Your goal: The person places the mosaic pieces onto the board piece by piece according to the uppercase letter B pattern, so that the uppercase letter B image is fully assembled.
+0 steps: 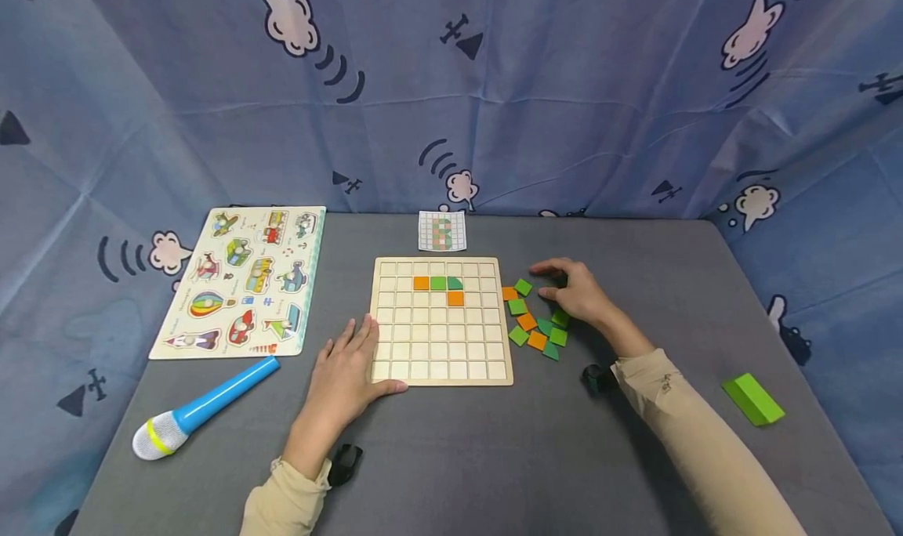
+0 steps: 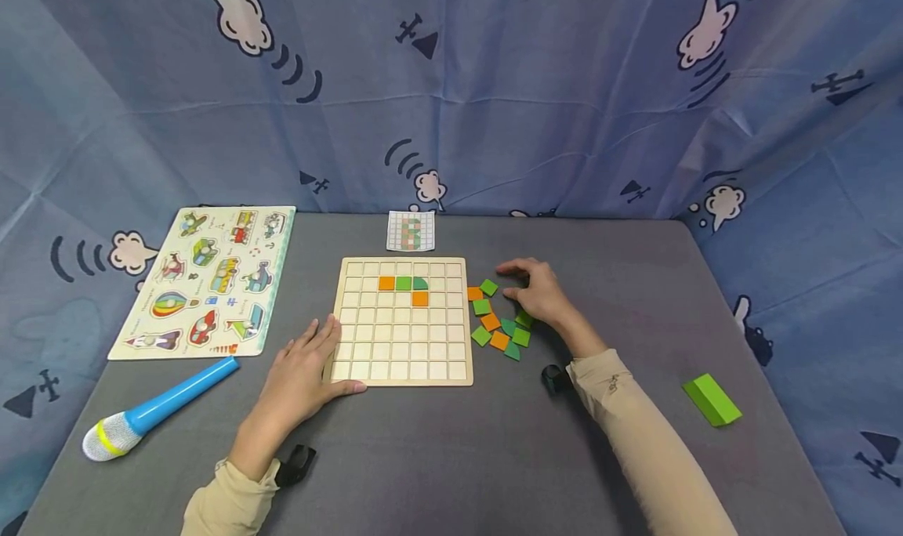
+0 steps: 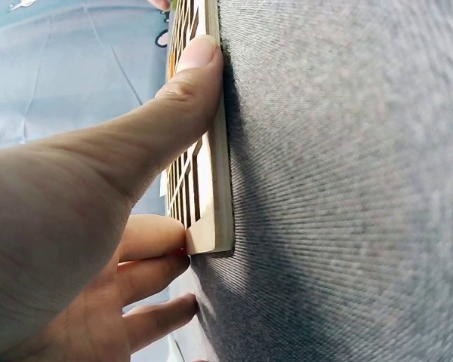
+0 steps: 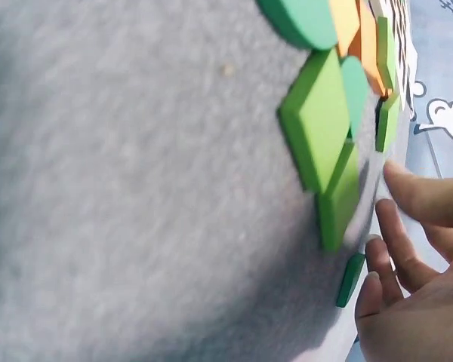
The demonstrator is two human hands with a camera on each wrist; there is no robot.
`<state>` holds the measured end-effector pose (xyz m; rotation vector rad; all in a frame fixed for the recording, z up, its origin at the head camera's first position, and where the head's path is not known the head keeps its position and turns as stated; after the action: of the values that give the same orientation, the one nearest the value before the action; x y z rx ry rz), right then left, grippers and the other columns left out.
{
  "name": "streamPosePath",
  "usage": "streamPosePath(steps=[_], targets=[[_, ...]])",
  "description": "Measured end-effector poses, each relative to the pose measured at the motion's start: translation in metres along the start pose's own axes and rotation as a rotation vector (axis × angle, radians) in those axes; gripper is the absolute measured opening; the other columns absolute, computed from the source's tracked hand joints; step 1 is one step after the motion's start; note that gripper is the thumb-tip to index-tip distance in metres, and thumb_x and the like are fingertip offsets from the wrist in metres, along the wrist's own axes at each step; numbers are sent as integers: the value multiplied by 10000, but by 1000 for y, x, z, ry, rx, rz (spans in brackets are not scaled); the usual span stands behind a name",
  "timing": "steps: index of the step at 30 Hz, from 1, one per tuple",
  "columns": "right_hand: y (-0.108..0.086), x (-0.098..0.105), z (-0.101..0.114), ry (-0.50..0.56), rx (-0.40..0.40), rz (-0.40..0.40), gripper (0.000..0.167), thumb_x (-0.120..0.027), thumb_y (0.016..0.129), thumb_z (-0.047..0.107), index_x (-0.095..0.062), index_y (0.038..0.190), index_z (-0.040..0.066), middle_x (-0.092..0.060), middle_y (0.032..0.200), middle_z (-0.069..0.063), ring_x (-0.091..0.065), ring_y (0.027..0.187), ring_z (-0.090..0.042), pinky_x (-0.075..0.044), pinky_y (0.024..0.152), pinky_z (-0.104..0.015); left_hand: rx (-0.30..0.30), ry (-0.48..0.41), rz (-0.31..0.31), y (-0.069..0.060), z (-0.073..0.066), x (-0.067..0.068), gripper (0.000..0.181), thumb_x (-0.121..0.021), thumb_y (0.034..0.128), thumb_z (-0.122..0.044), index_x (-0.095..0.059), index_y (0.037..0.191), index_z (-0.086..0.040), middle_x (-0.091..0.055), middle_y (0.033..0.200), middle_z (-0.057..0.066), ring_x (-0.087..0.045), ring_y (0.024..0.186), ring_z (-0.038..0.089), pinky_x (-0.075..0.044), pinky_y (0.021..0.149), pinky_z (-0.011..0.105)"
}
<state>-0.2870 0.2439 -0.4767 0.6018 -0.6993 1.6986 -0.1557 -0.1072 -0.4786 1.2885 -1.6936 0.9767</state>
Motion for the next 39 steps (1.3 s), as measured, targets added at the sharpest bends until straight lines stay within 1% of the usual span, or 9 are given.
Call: streamPosePath(steps=[7, 12, 14, 18, 21, 25, 31, 34, 39], targets=[[-3, 16, -14, -7, -37, -45, 440, -627, 975, -115, -661, 1399, -1, -490, 1491, -299, -448, 1369, -501, -359, 1176, -660, -7, 1, -6, 0, 0, 1, 1086, -893, 800, -520, -409, 1619, 5, -368, 1704, 180, -333, 1588, 428, -319, 1218, 701], [-6, 23, -21, 6, -48, -73, 426, -601, 970, -138, -659, 1379, -31, -509, 1445, -309, -489, 1300, -486, -404, 1121, -641, -6, 2, -3, 1, 1, -1, 1082, -891, 803, -517, -408, 1619, 5, -363, 1707, 179, -329, 1590, 428, -315, 1220, 701], [-6, 25, -23, 2, -49, -82, 417, -612, 965, -140, -669, 1364, -33, -554, 1405, -302, -526, 1262, -466, -435, 1089, -621, -3, 1, -3, 1, 2, -1, 1082, -890, 805, -516, -406, 1621, 2, -360, 1708, 178, -326, 1592, 426, -313, 1221, 700], [-5, 25, -24, -6, -51, -89, 380, -683, 947, -120, -706, 1313, -22, -665, 1244, -264, -606, 1104, -389, -504, 943, -499, 1, 4, -2, 1, 2, -1, 1084, -889, 806, -519, -402, 1625, -3, -358, 1710, 176, -325, 1593, 423, -313, 1222, 698], [-5, 22, -22, -19, -48, -96, 322, -735, 942, -72, -743, 1258, -9, -708, 1167, -236, -622, 1004, -324, -490, 858, -390, 2, 8, 0, 1, 2, -1, 1087, -889, 805, -523, -401, 1625, -2, -359, 1710, 177, -325, 1593, 423, -312, 1223, 697], [-5, 14, -11, -13, -12, -104, 250, -777, 939, -14, -785, 1188, 4, -740, 1150, -227, -630, 942, -274, -493, 817, -320, 5, 9, 0, 1, 2, -2, 1093, -891, 803, -524, -398, 1625, -1, -357, 1711, 179, -322, 1595, 423, -311, 1225, 696], [-7, -4, 19, 99, 58, -109, 161, -809, 927, 30, -830, 1085, 8, -765, 1020, -216, -612, 810, -225, -477, 695, -251, 9, 9, -2, 1, 2, -2, 1094, -894, 799, -523, -399, 1627, -6, -358, 1712, 174, -324, 1595, 419, -313, 1226, 691], [-8, -17, 32, 157, 76, -81, 163, -775, 964, 50, -826, 1113, 10, -784, 1069, -211, -670, 820, -238, -509, 681, -227, 7, 7, 0, 0, 2, -1, 1093, -890, 802, -527, -397, 1628, -6, -358, 1712, 174, -322, 1596, 420, -312, 1225, 694], [-12, -39, 51, 240, 81, -33, 183, -742, 987, 43, -812, 1152, 4, -771, 1160, -213, -750, 936, -290, -592, 738, -244, 4, 1, -3, 0, 1, -1, 1095, -894, 800, -520, -396, 1627, -3, -361, 1709, 176, -323, 1595, 420, -311, 1223, 699]])
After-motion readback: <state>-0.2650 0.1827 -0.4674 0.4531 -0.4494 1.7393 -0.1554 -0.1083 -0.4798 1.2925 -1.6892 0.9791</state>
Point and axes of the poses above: each hand's wrist, its own y-axis towards the middle knuckle, its own x-axis out of the back of the hand, z = x × y, the point moved 9 cm from there along y, towards the middle knuckle
